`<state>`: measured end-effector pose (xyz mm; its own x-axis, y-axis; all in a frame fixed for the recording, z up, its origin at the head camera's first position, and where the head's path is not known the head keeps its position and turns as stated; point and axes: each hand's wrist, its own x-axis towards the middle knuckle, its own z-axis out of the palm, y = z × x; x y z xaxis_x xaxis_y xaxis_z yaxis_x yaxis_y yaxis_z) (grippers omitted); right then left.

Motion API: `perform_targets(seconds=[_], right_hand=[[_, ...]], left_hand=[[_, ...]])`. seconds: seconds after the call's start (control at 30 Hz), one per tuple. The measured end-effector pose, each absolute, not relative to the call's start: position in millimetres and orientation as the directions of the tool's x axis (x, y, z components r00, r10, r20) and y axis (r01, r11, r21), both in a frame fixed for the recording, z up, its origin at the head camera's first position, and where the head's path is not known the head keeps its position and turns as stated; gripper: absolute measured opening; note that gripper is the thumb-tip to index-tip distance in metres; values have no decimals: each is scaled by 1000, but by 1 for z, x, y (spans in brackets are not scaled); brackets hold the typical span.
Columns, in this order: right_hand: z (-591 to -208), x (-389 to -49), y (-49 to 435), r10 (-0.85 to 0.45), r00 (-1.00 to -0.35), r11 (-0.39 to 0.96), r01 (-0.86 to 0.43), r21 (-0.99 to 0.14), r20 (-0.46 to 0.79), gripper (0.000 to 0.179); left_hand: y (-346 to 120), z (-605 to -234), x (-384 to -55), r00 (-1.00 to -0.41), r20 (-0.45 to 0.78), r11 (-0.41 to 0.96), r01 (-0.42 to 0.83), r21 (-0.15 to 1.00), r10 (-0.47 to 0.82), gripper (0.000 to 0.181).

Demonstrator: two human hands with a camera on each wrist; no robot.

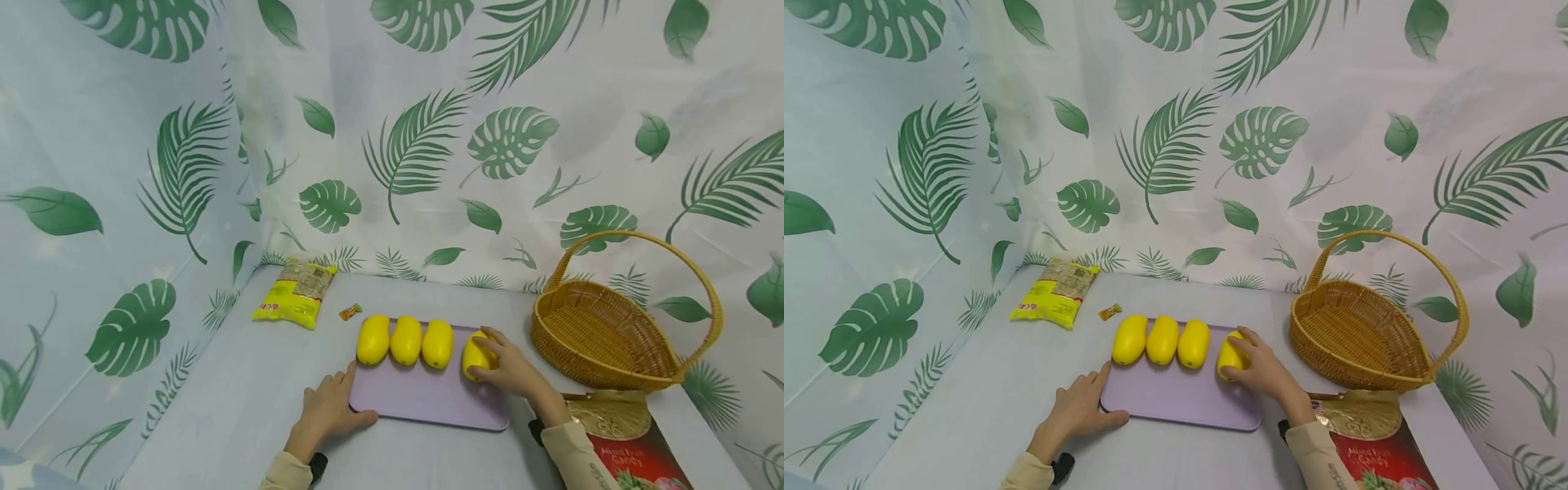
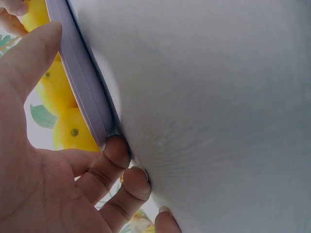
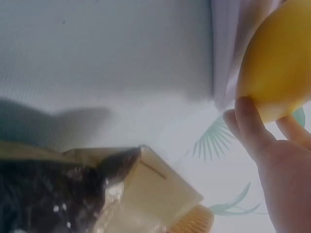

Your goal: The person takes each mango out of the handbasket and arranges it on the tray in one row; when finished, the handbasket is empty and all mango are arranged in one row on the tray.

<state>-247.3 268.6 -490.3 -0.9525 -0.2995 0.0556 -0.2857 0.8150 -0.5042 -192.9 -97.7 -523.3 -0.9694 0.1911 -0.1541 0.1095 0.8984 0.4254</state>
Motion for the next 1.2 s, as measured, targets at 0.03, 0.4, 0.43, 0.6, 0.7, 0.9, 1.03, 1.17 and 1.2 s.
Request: perform_targets(seconds=[0.03,0.4,0.43,0.6,0.7,0.9,1.03,1.17,1.2], right_hand=[[-491,-248,268,-300,-953,815,-281,-507,47,70],[-491,-249,266,-303,-953,820,-262,-508,2,72],[-490,-248,266,-307,-952,820,-265,-507,1,72],[-489,-247,266,-316,-949,814,-271,-513,1,73],[-489,-246,267,-308,-951,817,-262,-513,-5,76],[-486,-242,271,-300,-954,825,-268,-498,15,79],[-479,-237,274,-277,-960,819,-256,-514,36,79],[-475,-231,277,-234,-972,827,-215,-519,30,81],[-474,-230,278,-225,-974,831,-207,-517,29,82]], left_hand=[[-98,-524,-193,-969,-155,897,109,428,191,110],[-96,-524,-191,-970,-141,893,119,434,198,110],[-97,-524,-190,-970,-140,893,117,435,196,110],[-98,-524,-190,-971,-131,893,123,433,198,110],[-98,-523,-189,-971,-137,892,120,435,198,110],[-99,-522,-187,-971,-142,895,116,430,195,110],[-98,-520,-187,-970,-143,895,117,430,195,110],[-99,-517,-187,-968,-146,894,124,430,205,109],[-99,-516,-187,-967,-147,894,128,429,209,109]])
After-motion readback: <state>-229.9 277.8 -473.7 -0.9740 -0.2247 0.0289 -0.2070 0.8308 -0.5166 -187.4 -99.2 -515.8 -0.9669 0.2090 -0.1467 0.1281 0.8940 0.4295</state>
